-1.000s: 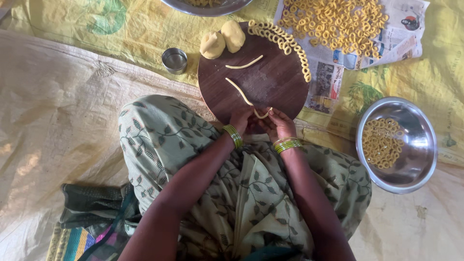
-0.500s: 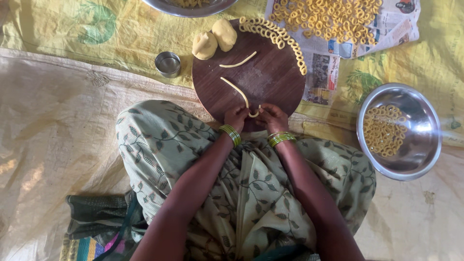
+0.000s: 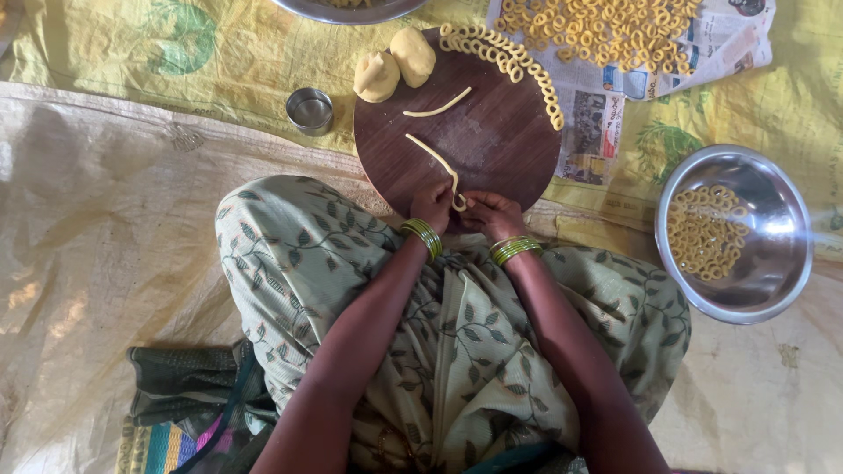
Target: The person rolls small pieces of dough into thin ropes on a wooden board, then joins the ends to form small rings. The finished rings are placed on a newspaper sheet and into a metal bowl.
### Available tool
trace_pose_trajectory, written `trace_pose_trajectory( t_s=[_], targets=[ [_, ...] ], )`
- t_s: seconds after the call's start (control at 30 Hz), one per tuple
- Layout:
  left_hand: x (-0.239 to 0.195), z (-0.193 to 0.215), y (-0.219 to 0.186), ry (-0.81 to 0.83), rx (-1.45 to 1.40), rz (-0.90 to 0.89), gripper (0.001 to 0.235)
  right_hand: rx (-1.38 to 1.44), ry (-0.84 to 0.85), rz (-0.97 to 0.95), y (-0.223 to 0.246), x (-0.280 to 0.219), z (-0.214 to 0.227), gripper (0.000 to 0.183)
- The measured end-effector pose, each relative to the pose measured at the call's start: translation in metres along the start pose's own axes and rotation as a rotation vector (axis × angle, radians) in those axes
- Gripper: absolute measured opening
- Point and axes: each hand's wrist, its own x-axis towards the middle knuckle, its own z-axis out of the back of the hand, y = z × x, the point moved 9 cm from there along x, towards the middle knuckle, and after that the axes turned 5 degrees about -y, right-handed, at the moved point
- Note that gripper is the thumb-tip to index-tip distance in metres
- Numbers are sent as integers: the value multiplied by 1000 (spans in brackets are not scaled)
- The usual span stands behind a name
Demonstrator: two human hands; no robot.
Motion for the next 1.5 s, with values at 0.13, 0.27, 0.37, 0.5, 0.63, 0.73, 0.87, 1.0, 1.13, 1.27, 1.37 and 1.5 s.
trace_pose_trajectory(
  t_s=[0.13,0.27,0.37,0.5,0.63,0.73,0.87,1.0,1.13,1.27,1.37,1.5],
  targets=[
    [-1,2,-10,13,53,-30,27,-44,3,3,3,-2,-3,24],
    [0,4,-16,22,74,-54,28,-94,22,6,2,-1,-4,25],
    [-2,5,-21,23,117,-116,27,-108,29,12,-2,2,-2,25],
    [-7,8,-33,17,227,-184,26,-118,45,33,-10,9,-2,25],
    [-10,8,-46,105,345,-134,18,-188,19,47,-18,15,2,25],
    [-15,11,-61,163,348,-81,22,-162,21,72,-23,20,5,23],
    [-16,15,-82,236,507,-43,17,-131,-11,60,-35,33,10,21],
    [1,18,-93,429,1010,-88,18,-239,-77,171,-31,41,21,20],
    [27,14,-111,635,1330,-295,29,-379,-120,366,-3,30,18,17],
    [42,15,-154,608,1233,-539,52,-472,-88,852,61,-3,-16,33],
    [50,13,-172,602,1221,-546,91,-666,-69,1152,98,-20,-47,39],
    [60,12,-199,458,1023,-620,107,-425,-55,860,113,10,-51,40]
  ],
)
